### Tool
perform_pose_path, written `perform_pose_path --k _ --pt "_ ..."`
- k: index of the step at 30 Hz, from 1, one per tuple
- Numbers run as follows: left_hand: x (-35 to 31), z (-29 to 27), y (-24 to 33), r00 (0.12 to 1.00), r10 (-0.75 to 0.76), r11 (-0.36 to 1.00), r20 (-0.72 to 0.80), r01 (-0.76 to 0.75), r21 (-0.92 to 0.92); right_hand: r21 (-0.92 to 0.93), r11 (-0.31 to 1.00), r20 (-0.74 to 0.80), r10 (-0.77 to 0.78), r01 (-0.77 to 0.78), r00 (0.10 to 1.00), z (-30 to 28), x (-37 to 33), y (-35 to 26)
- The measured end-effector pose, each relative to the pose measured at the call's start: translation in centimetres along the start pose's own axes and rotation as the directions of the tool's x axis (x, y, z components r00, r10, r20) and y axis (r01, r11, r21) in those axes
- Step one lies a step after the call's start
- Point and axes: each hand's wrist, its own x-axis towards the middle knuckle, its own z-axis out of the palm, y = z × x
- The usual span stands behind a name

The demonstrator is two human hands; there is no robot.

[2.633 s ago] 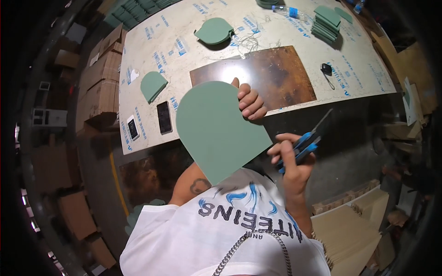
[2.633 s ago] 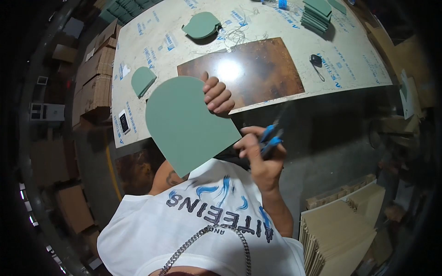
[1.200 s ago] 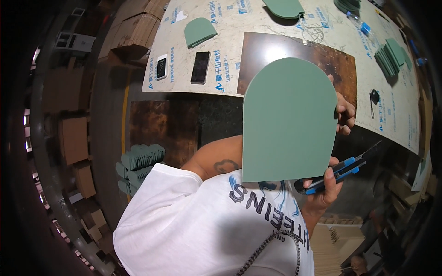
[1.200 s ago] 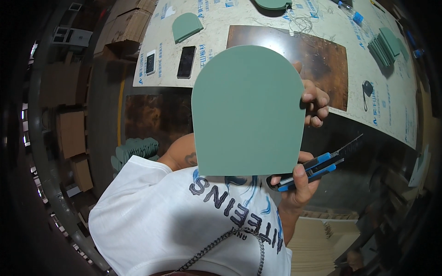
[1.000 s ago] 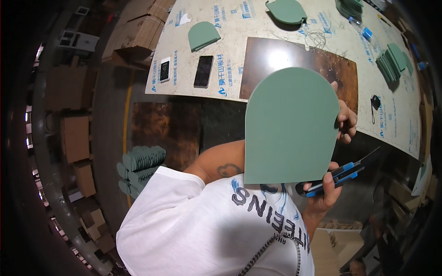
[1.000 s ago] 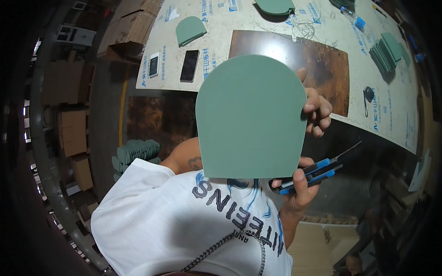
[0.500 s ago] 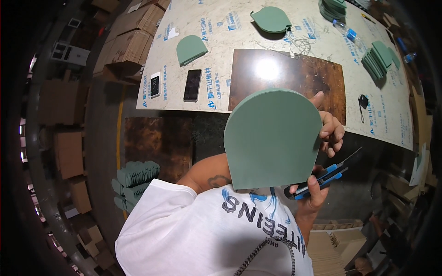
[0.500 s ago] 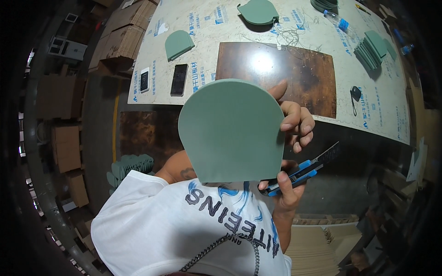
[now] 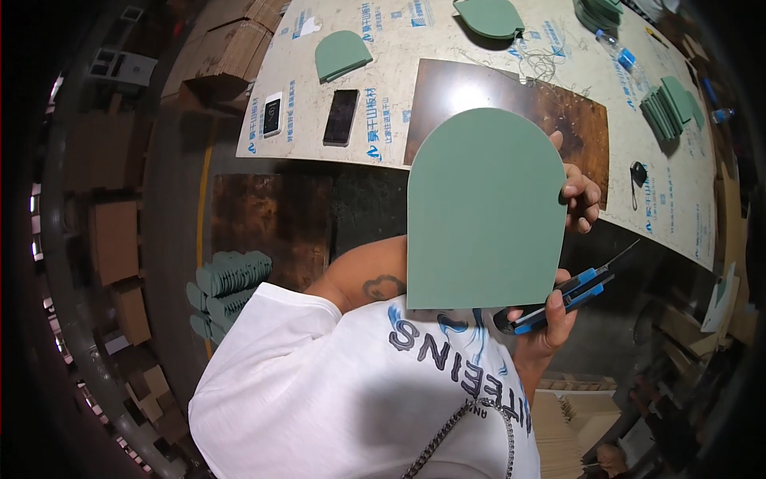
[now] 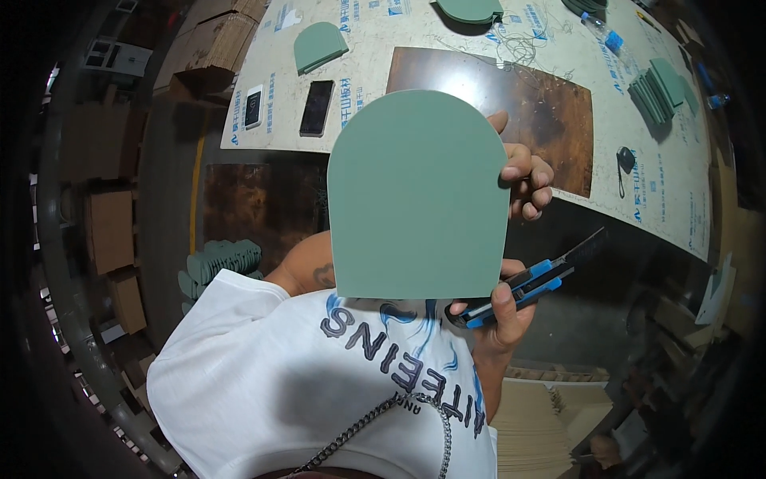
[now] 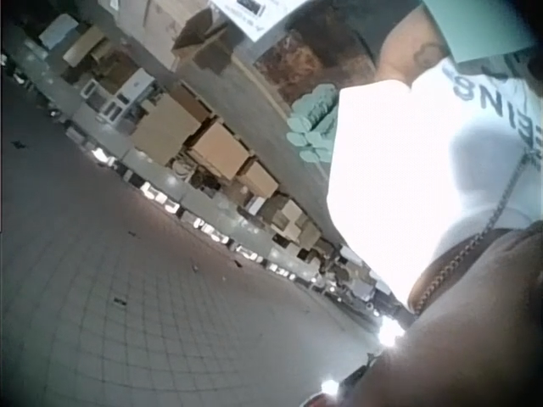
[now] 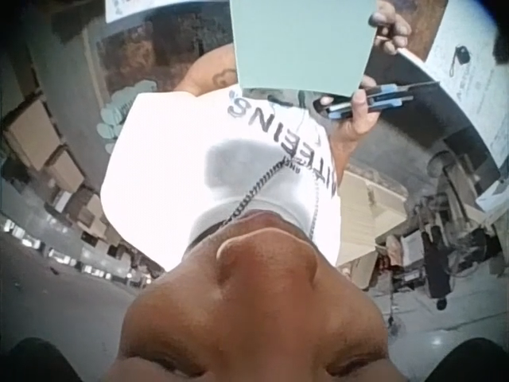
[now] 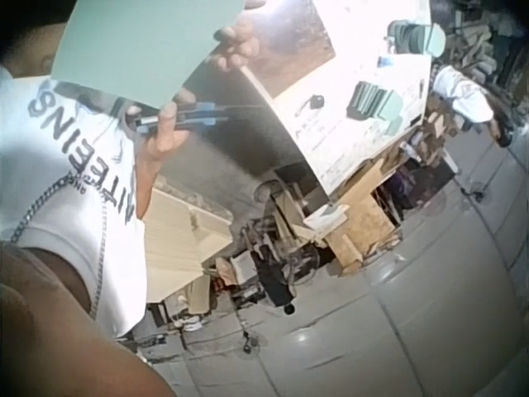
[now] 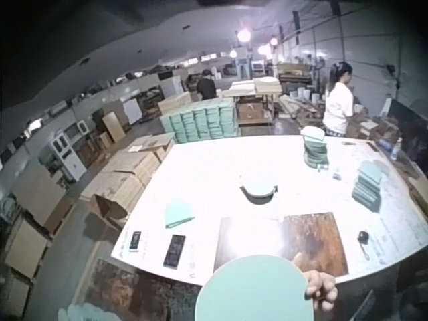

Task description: The person uses a utility knife to trim the edges of light green foam pieces on a wooden workbench. They repeatedly cut along the curved edges, remove the excess strips, and inspect the pieces before stacking them with others.

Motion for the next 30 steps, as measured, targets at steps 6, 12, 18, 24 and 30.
perform_pose_path --k 6,12,18,24,30 --pt "-0.2 -0.7 -0.3 0.999 -0.036 0.999 0.012 0.036 -0.035 -0.011 1.000 0.028 -0.023 0.024 0.999 -0.2 0.0 0.2" --pt "0.6 -4.3 -0.8 0.994 -0.089 0.982 0.055 0.097 -0.163 0.027 0.999 0.079 -0.026 0.024 0.997 -0.5 0.2 0.4" --pt "1.6 -8.1 -1.3 0.963 -0.231 0.888 0.141 0.268 -0.373 0.214 0.977 0.095 -0.006 -0.015 0.995 -1.0 0.2 0.5" --pt "-0.3 -1.5 -1.0 0.991 0.004 0.996 -0.133 -0.017 -0.092 0.263 0.965 0.201 -0.042 -0.012 0.979 -1.4 0.4 0.6" --pt "-0.3 -3.1 -0.7 0.999 -0.014 0.993 0.047 0.019 -0.115 0.155 0.984 0.152 0.059 -0.083 0.987 -1.2 0.6 -0.1"
